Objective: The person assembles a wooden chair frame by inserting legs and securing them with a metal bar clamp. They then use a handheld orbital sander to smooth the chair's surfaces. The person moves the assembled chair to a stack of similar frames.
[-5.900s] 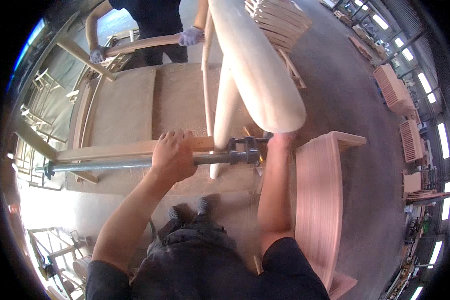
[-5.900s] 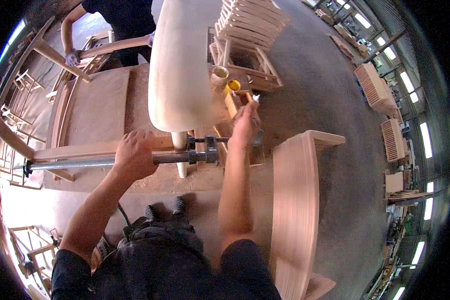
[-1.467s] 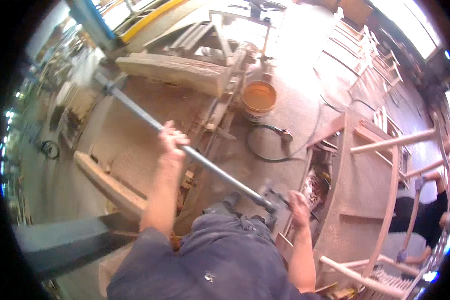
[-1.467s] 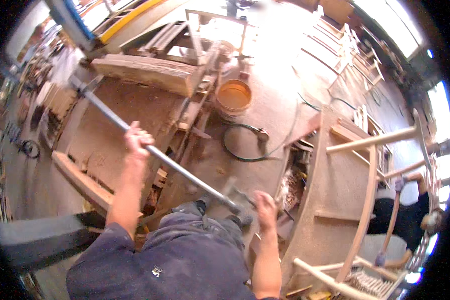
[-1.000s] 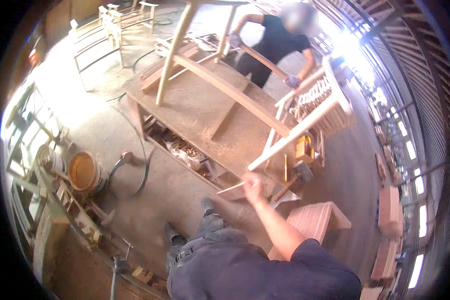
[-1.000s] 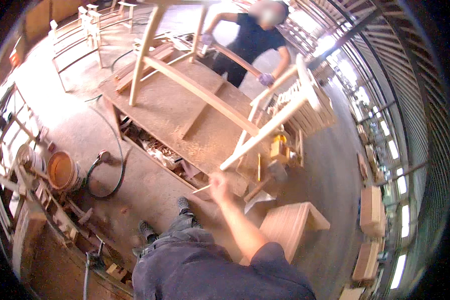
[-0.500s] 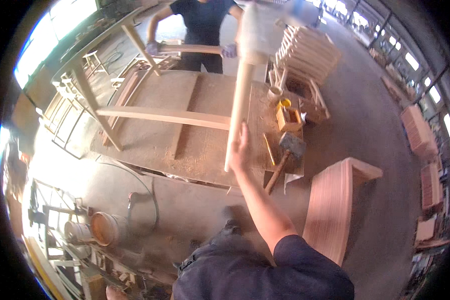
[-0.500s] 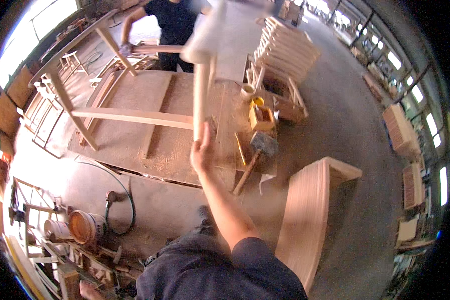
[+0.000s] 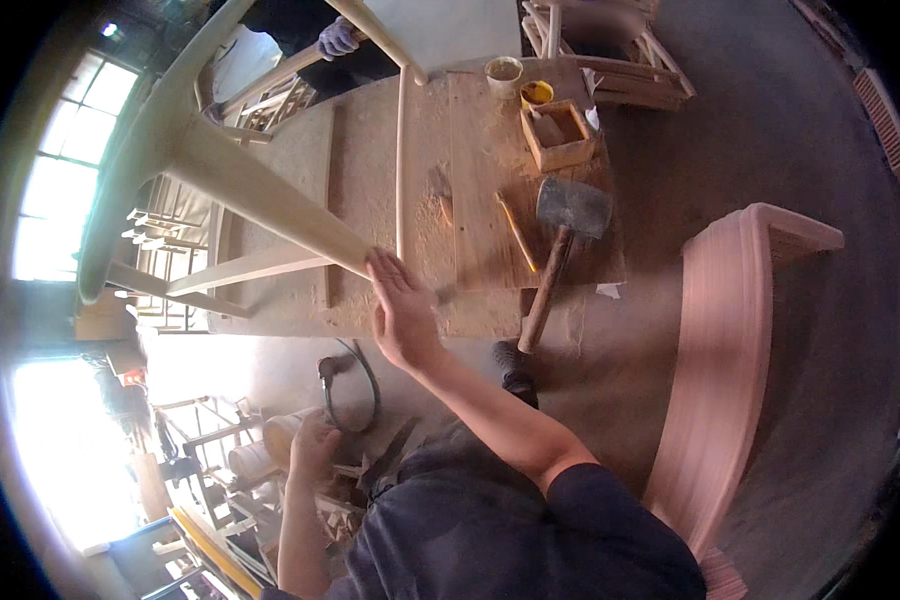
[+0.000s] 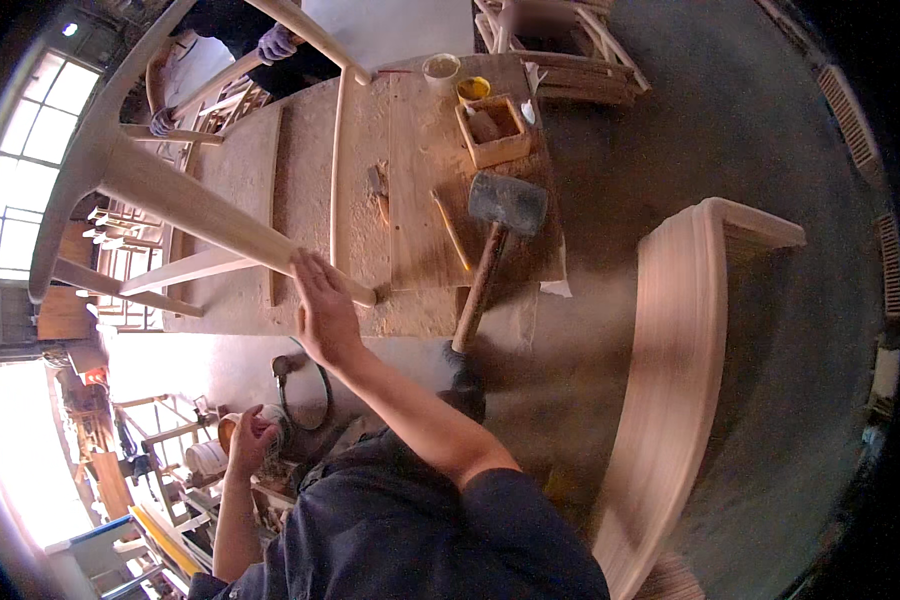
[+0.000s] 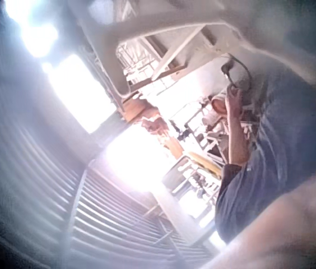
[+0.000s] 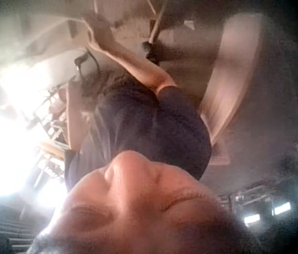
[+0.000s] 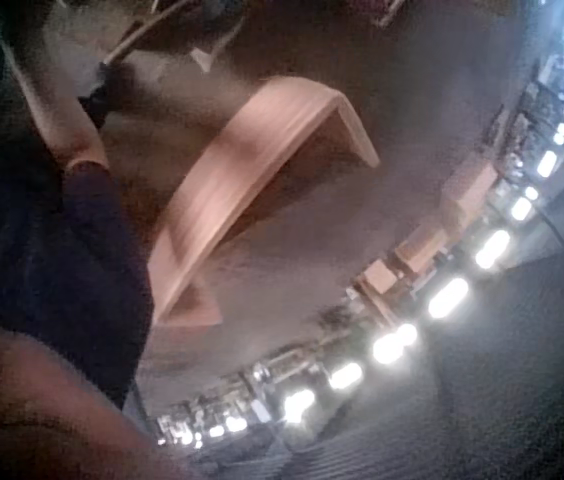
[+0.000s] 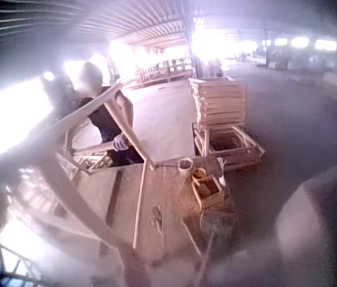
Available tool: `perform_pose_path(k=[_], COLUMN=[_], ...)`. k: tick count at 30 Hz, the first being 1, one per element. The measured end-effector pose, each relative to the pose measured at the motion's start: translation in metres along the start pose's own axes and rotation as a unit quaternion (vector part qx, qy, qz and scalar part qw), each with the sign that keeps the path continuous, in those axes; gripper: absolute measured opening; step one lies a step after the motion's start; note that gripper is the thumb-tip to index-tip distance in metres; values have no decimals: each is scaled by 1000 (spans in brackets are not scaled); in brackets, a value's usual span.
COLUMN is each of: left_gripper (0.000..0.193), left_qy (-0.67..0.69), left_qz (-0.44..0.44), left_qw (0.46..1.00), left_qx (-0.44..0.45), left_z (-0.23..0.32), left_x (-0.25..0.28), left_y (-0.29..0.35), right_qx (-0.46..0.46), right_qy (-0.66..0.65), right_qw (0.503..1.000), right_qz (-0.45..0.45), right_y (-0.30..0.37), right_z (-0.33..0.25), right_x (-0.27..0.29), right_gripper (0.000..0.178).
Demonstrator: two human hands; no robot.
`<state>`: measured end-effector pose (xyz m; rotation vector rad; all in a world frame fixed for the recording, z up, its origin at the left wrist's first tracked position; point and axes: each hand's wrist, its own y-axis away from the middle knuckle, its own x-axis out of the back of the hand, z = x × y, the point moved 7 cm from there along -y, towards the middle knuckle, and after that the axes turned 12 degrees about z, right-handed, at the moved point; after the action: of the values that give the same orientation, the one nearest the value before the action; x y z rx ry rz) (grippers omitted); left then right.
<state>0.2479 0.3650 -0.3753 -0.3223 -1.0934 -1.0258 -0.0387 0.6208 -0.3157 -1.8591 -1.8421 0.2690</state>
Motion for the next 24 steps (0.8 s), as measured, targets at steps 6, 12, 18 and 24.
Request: perform_pose_path(k=[6,12,18,24], left_gripper=[59,64,64,70], left_qy=[-61,-7,245,430], left_qz=[-79,-4,111,258], left_qw=[994,992,940,846], left_qx=[53,128,211,181], left_z=[-11,-31,-144,-141], left_x=[-13,3,5,113], left_y=[20,25,-46,-170], right_qx=[40,40,6,-19], right_qy=[-52,47,-26,-134], right_qw=[997,998,999,988], right_qz=[29,-19,-47,79], right_y=[-23,0,-26,-61], right_z=[-26,10,-3,-15], right_x=[3,-5,-20,-46], right_gripper=[62,66,68,77])
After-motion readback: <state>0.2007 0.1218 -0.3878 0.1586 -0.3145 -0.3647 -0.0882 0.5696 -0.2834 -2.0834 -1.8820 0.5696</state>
